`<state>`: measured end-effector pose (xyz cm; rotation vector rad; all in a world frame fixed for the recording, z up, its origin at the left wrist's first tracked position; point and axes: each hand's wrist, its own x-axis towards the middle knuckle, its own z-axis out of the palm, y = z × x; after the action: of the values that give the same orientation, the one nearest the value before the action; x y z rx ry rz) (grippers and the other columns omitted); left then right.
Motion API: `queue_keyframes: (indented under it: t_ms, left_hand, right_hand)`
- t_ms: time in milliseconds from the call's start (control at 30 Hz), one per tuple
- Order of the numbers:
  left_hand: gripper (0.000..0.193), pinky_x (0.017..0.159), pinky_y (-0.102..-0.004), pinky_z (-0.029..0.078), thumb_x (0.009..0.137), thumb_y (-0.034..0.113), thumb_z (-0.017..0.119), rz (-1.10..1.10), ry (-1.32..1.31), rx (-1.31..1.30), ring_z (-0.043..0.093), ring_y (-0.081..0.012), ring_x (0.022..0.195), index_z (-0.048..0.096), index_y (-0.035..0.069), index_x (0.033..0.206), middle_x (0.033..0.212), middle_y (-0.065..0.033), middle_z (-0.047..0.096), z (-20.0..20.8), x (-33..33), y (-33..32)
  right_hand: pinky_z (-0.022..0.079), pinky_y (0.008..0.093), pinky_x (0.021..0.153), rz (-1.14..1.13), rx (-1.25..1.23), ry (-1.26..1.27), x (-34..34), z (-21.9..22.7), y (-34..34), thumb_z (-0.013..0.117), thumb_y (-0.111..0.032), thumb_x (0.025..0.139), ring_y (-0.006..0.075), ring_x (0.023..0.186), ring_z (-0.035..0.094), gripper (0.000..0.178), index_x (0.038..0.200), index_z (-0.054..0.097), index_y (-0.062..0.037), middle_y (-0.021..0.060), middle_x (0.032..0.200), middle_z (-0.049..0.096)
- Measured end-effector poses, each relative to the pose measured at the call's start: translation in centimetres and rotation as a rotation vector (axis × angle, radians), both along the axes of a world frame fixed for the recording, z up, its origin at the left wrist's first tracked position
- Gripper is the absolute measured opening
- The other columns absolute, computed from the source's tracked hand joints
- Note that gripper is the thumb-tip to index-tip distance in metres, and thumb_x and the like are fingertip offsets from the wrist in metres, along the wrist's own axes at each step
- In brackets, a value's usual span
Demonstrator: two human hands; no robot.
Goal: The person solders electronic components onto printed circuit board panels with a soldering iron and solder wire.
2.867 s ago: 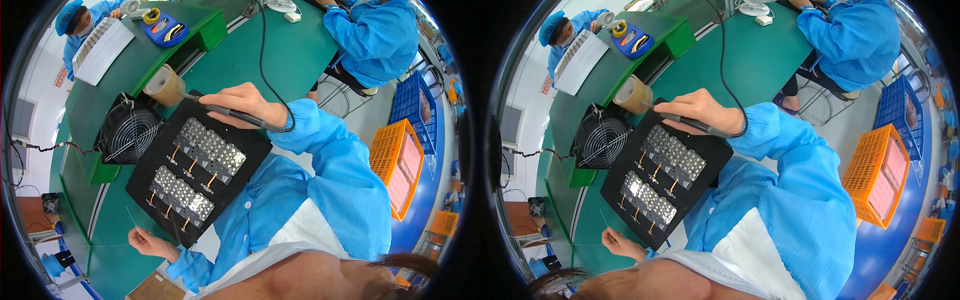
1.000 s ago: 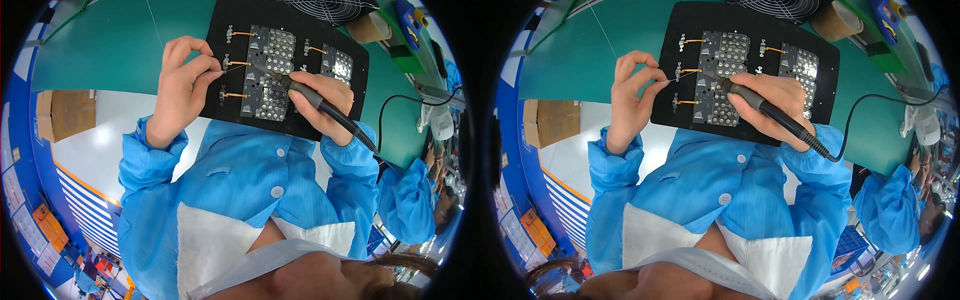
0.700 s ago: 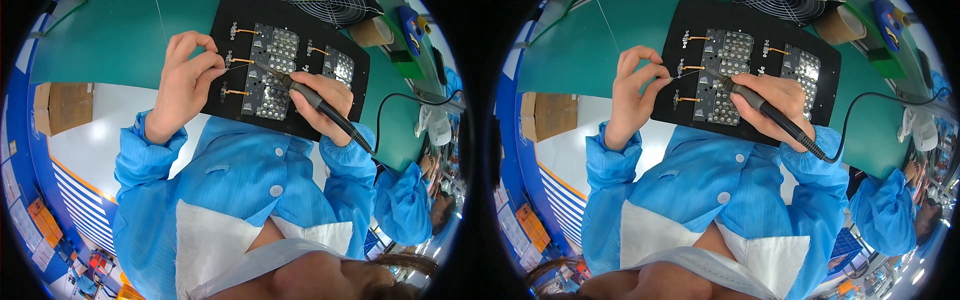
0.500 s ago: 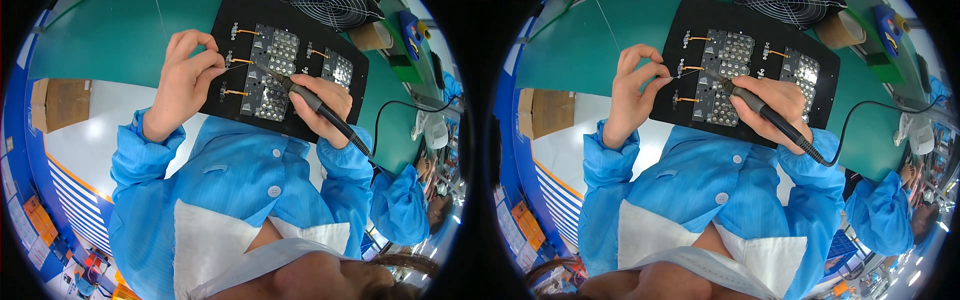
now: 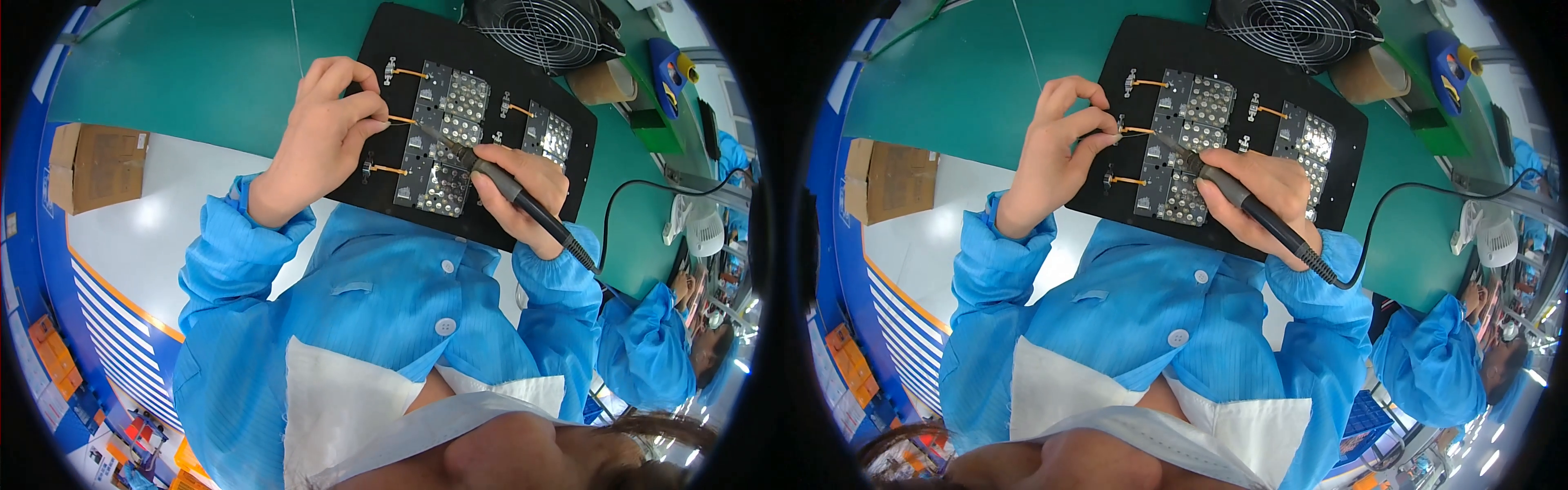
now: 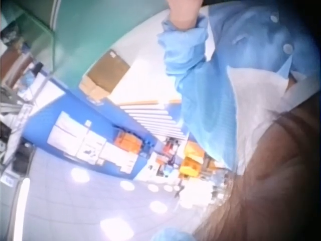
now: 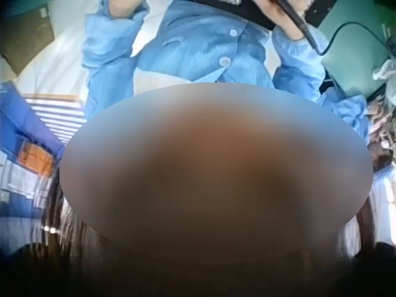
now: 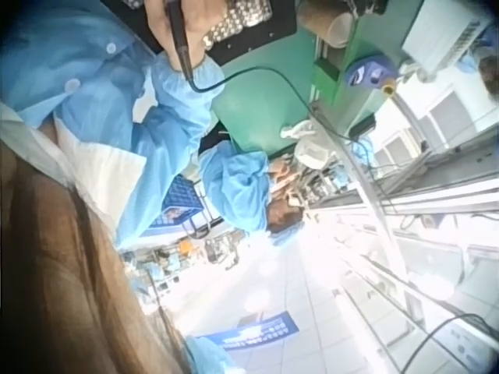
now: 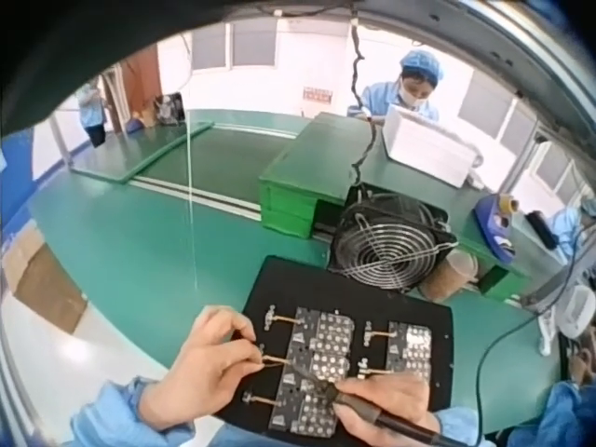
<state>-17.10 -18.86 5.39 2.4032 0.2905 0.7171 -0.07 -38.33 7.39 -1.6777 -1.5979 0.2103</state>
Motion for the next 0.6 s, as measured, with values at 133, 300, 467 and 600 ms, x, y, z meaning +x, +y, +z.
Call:
queue_keyframes:
  t_ms: [133,300,467,600]
  left_hand:
    - [0.008,0.088,-0.0382,0.04,0.073,-0.002,0.067,-0.016,-0.013,0.002,0.048,-0.0281,0.103,0.06,0.002,0.077,0.1,-0.008,0.052,-0.3,0.5,0.0]
    - [0.009,0.081,-0.0355,0.043,0.074,-0.004,0.065,-0.026,-0.033,-0.038,0.051,-0.0277,0.097,0.058,0.001,0.077,0.098,-0.0089,0.052,-0.6,1.1,-0.1]
    - [0.009,0.068,-0.0322,0.046,0.077,-0.006,0.063,-0.032,-0.047,-0.331,0.055,-0.0264,0.081,0.056,-0.001,0.081,0.095,-0.0103,0.051,-1.1,1.3,0.0]
    - [0.012,0.065,-0.0331,0.046,0.076,-0.003,0.067,-0.011,0.063,-0.375,0.055,-0.0258,0.075,0.06,-0.001,0.086,0.093,-0.0105,0.052,-1.5,1.4,0.0]
  right_hand:
    - [0.052,0.028,0.059,0.008,0.0,0.014,0.1,0.0,0.0,0.072,-0.012,0.076,0.0225,0.064,0.068,0.026,0.099,0.067,-0.0008,0.0129,0.078,0.068]
    - [0.052,0.0283,0.059,0.005,-0.008,0.02,0.2,0.0,0.0,0.072,-0.011,0.076,0.0229,0.065,0.068,0.026,0.099,0.067,-0.0005,0.0129,0.078,0.068]
    - [0.051,0.0286,0.059,-0.001,0.01,0.023,0.2,-0.1,0.0,0.072,-0.01,0.076,0.023,0.065,0.068,0.026,0.1,0.066,-0.0001,0.0126,0.077,0.068]
    - [0.051,0.0289,0.059,-0.013,-0.033,0.013,0.0,0.4,0.1,0.072,-0.01,0.077,0.0231,0.066,0.067,0.026,0.1,0.066,0.0003,0.0124,0.076,0.067]
